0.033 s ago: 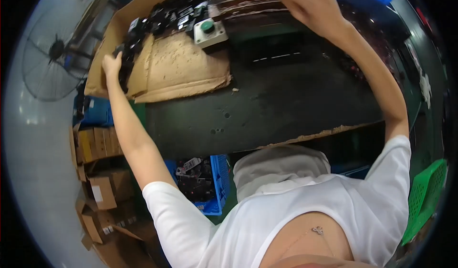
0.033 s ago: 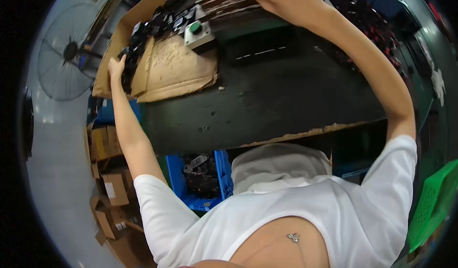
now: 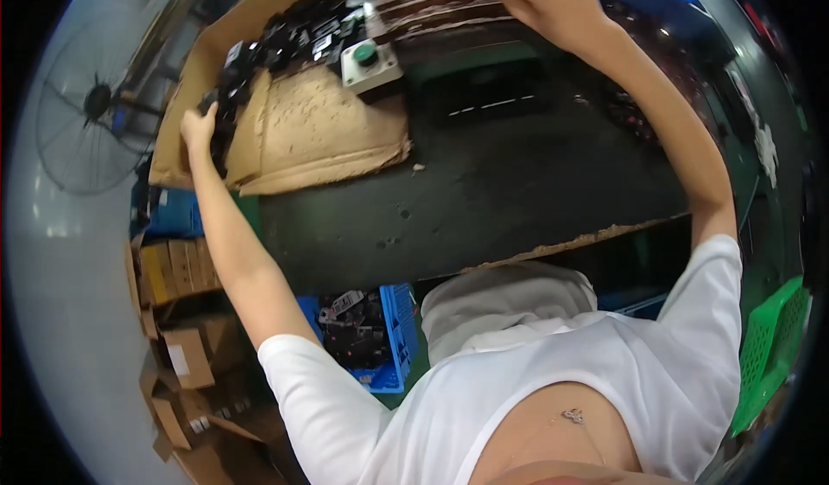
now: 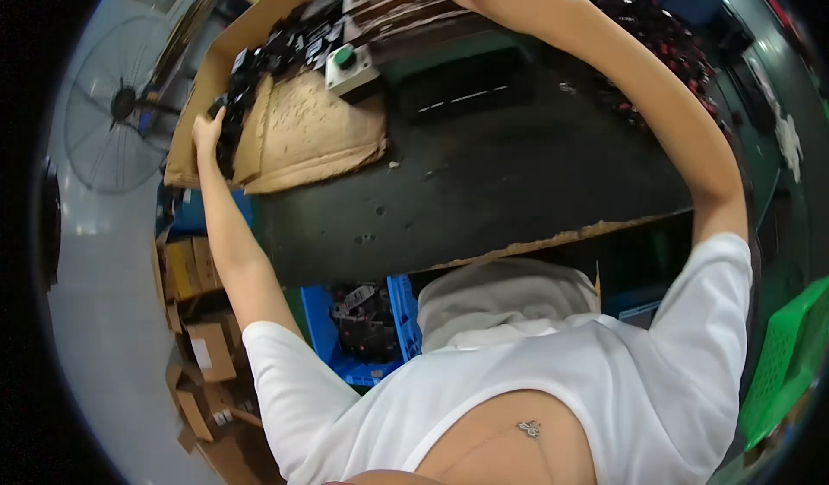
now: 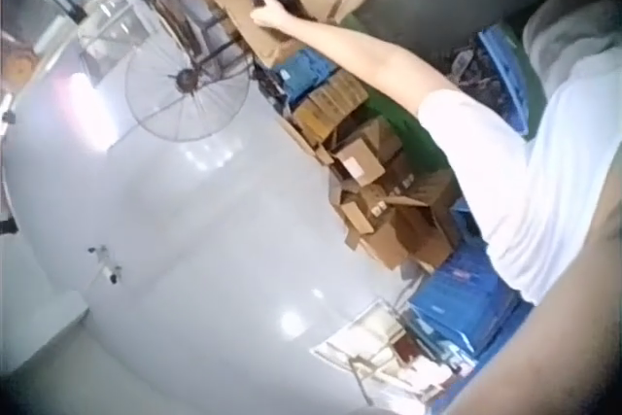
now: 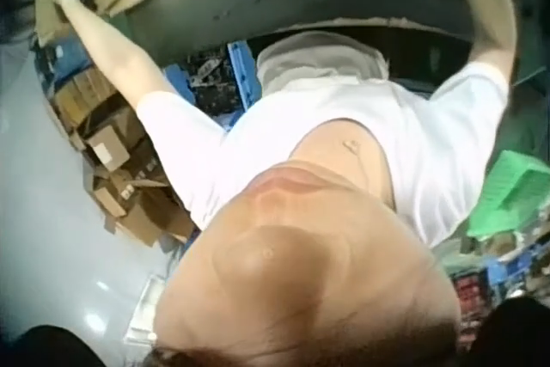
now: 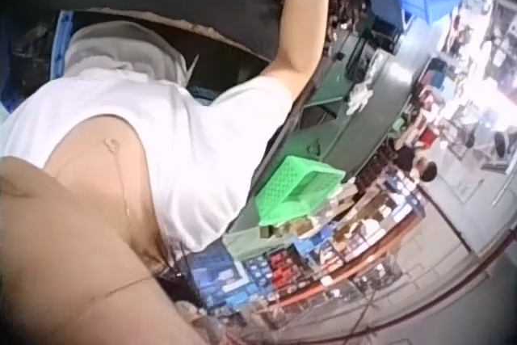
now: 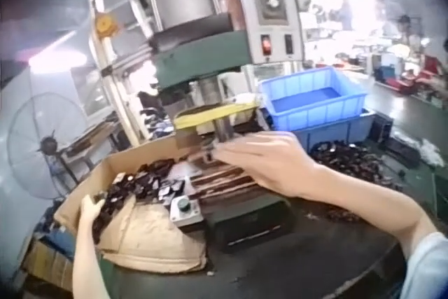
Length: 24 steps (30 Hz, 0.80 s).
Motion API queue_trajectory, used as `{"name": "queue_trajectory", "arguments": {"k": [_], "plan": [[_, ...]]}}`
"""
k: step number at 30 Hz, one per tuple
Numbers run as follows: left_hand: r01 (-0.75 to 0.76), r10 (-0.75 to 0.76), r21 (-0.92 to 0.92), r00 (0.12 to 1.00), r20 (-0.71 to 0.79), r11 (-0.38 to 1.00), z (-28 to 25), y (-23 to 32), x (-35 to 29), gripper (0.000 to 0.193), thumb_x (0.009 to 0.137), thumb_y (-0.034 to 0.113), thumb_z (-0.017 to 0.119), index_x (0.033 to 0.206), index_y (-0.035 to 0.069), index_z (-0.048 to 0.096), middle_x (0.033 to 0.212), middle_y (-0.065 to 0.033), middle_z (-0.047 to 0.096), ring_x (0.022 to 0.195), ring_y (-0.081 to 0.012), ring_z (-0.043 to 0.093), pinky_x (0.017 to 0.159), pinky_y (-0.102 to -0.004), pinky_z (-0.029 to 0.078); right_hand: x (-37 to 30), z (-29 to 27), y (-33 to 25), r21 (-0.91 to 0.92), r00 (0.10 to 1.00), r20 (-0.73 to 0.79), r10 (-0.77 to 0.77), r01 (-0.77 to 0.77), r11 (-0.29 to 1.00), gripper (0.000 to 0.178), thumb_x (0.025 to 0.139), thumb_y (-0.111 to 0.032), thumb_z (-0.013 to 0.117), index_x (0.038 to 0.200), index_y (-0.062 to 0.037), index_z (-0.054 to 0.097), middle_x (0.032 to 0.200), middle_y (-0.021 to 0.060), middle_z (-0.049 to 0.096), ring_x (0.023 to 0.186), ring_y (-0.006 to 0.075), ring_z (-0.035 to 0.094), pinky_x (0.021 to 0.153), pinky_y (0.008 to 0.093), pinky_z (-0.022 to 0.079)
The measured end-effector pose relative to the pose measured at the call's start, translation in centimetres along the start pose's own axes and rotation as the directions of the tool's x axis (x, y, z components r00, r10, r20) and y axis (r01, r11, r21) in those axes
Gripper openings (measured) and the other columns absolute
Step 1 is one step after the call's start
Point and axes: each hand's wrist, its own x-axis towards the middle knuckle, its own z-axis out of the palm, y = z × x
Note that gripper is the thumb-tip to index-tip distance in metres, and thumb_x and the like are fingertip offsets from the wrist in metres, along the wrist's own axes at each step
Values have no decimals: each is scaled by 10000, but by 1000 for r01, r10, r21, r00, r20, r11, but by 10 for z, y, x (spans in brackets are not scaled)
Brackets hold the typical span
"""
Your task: Assembling internal components into electronic housings and using a press machine to secure them.
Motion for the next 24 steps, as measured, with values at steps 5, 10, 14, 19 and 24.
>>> {"name": "queue_trajectory", "arguments": {"k": [5,10,14,19,24], "plan": [[132,-121,-56,979,165,990,3,11,-4,739,598,591,713,967,-45,647,938,-250,636,916,-385,604,822,-433,461,10,18,36,-180,815,533,229,-155,971,219,851,-167,547,1024,-86,654,967,110,654,843,247,632,714,368,502],[235,-207,-387,972,112,892,-6,71,-19,438,683,211,779,1004,-45,629,952,-127,662,876,-208,616,775,-312,467,-10,31,78,329,889,408,207,-354,875,200,793,-210,643,839,-21,691,813,131,669,734,270,640,665,323,492],[149,-288,-744,956,-61,651,-26,55,-15,425,776,148,720,1134,-15,561,1050,-110,608,868,-203,583,762,-310,470,5,15,56,260,931,335,143,-237,936,225,806,-234,634,853,-21,689,830,127,672,758,275,639,693,331,492],[192,-270,-906,913,305,-378,-57,90,-2,257,837,125,646,1017,-27,543,876,-104,558,844,-248,559,734,-299,507,-11,8,64,206,963,173,208,-242,948,346,864,-299,585,1071,-24,619,974,165,642,836,309,613,750,357,477],[425,72,-747,887,456,-511,-86,124,13,235,861,123,611,1005,-46,532,864,-141,569,819,-265,577,720,-308,506,-34,-46,73,246,900,249,357,-415,876,285,867,-230,596,1039,-4,624,941,147,651,845,227,619,768,326,473]]}}
